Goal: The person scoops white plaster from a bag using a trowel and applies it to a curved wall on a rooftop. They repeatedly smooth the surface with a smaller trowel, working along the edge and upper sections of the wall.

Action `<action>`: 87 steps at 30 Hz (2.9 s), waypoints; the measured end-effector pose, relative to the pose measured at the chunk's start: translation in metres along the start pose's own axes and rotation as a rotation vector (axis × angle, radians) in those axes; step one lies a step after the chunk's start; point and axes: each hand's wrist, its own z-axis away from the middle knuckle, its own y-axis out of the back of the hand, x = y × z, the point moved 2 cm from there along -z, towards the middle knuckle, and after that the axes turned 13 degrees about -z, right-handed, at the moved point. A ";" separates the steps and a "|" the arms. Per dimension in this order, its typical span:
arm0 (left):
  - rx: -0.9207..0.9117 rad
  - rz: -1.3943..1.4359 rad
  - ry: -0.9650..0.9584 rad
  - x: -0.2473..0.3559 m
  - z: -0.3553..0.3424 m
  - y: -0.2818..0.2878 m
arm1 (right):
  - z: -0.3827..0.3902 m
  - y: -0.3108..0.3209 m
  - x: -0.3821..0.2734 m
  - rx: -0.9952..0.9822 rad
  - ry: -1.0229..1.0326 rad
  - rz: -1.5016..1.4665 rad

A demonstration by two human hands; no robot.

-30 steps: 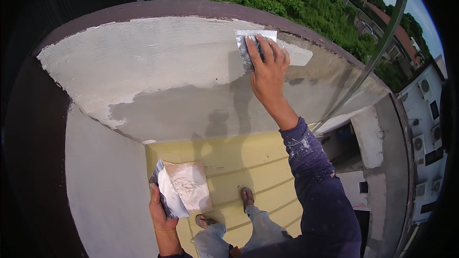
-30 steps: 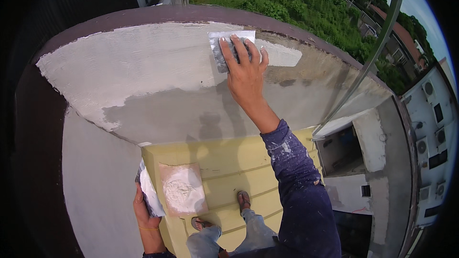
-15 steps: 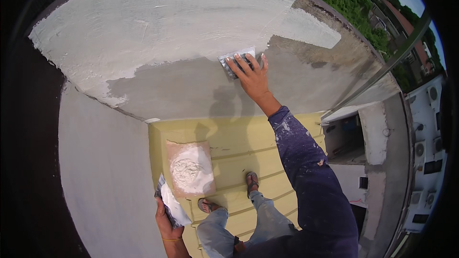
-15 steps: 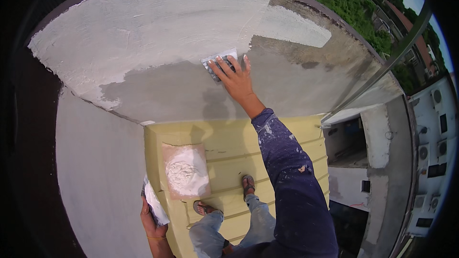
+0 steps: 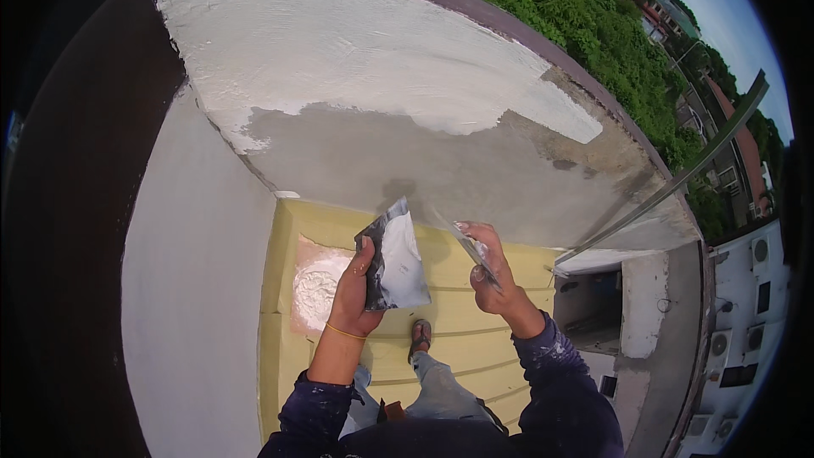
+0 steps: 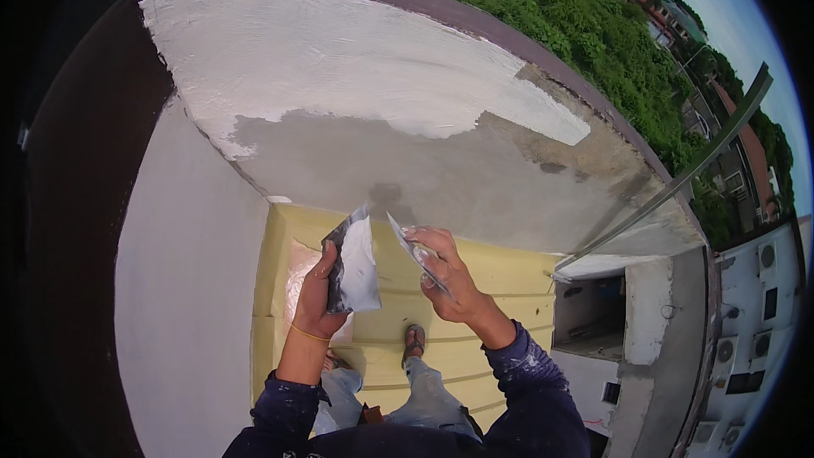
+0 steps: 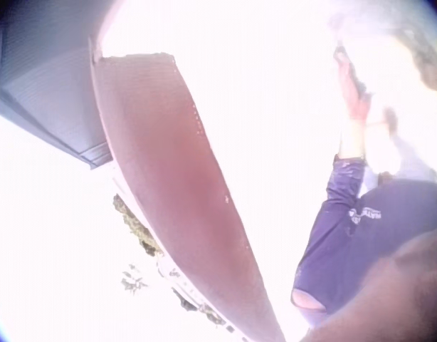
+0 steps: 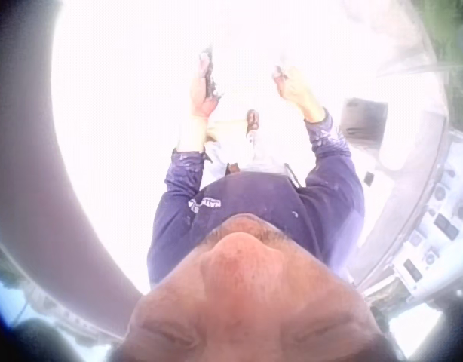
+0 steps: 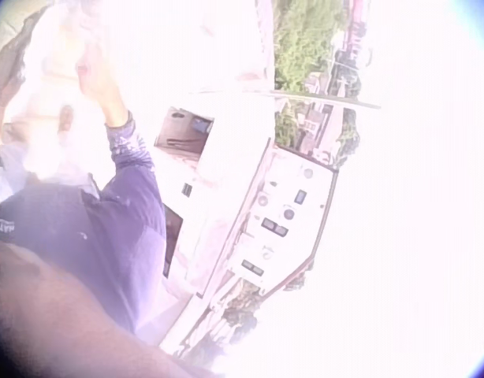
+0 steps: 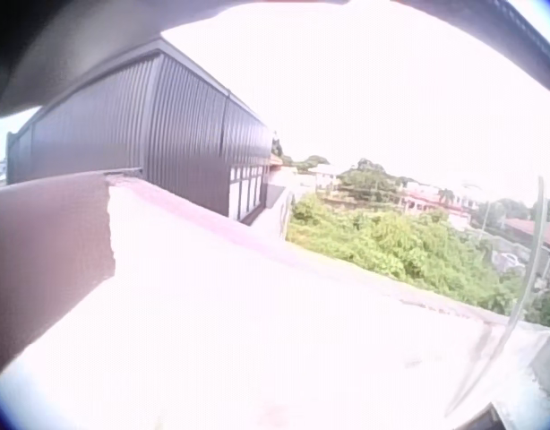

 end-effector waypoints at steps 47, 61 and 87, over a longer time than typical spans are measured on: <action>0.758 -0.372 -0.418 -0.004 0.053 0.124 | -0.109 0.173 0.095 0.602 0.144 1.324; 0.746 -0.334 -0.373 -0.018 0.046 0.119 | -0.114 0.178 0.113 0.662 0.172 1.293; 0.401 -0.207 -0.099 -0.036 0.005 0.076 | 0.029 0.129 0.143 0.144 -0.250 0.984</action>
